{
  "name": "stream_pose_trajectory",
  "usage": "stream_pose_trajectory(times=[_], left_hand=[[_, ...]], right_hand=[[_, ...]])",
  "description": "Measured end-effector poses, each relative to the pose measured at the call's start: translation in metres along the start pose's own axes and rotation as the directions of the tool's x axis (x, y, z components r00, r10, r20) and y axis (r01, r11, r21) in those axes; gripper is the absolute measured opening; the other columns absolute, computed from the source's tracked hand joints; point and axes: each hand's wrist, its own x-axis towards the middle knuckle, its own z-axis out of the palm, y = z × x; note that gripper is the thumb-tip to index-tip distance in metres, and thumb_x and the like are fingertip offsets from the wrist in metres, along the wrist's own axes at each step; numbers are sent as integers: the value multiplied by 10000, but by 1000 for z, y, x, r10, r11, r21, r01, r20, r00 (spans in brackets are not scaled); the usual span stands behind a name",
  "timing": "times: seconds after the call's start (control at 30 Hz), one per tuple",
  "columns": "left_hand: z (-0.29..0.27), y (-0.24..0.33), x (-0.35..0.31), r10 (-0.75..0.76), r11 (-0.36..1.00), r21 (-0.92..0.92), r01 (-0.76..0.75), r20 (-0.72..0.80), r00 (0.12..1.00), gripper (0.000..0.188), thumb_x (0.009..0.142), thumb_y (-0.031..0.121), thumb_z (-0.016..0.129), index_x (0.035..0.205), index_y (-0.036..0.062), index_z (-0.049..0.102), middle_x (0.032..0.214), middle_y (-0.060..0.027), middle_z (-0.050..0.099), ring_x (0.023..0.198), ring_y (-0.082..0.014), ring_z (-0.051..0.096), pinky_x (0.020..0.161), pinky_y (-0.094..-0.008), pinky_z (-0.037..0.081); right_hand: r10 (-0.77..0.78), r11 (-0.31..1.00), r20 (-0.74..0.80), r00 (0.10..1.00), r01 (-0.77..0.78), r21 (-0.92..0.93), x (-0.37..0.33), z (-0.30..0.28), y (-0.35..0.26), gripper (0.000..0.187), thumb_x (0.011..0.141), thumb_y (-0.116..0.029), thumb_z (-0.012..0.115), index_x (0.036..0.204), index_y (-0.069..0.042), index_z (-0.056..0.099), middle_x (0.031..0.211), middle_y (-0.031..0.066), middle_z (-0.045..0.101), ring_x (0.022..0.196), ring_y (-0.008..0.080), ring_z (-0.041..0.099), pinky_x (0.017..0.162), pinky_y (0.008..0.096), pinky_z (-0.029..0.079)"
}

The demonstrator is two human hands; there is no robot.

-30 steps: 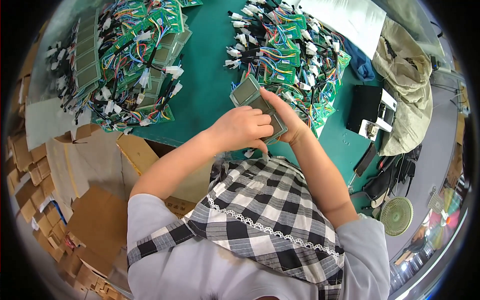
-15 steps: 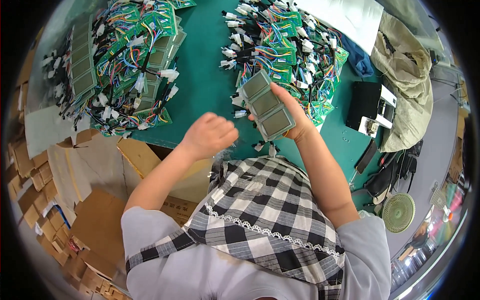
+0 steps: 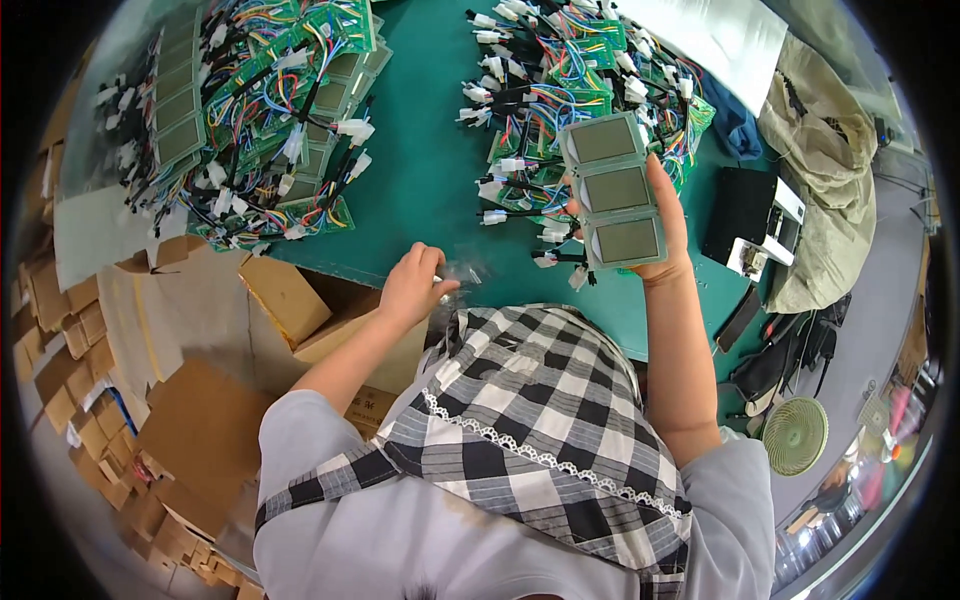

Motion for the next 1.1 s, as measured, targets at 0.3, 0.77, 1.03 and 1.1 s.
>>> stream_pose_trajectory(times=[0.3,0.77,1.03,1.1], left_hand=[[-44,-24,52,-261,544,-791,282,160,952,235,820,75,760,866,76,530,760,60,444,705,-59,430,637,-220,392],[-55,39,59,238,964,196,-180,-329,914,657,744,348,813,1284,123,513,1099,-52,585,1031,-236,556,905,-394,412],[-120,89,75,284,-474,-685,553,475,833,787,948,581,543,1453,0,382,1399,-157,508,1259,-266,553,1062,-434,460],[-119,67,83,280,-261,-826,500,431,858,720,951,454,586,1459,-9,372,1398,-148,511,1253,-252,555,1058,-418,463]], right_hand=[[-16,1000,-15,1000,16,8,-3,4,6,673,995,-558,414,1423,-42,464,1241,222,616,966,337,692,706,405,614],[-119,979,100,988,134,-152,-8,25,6,783,943,-572,517,1445,17,401,1310,252,563,1049,365,665,756,440,617],[137,-391,655,743,648,-653,-6,116,-2,627,639,-292,869,1236,-259,679,1356,85,532,1322,351,433,1116,570,263],[-65,-428,660,749,576,-696,-14,109,-5,572,704,-352,817,1242,-223,671,1359,99,515,1368,338,382,1107,586,254]])
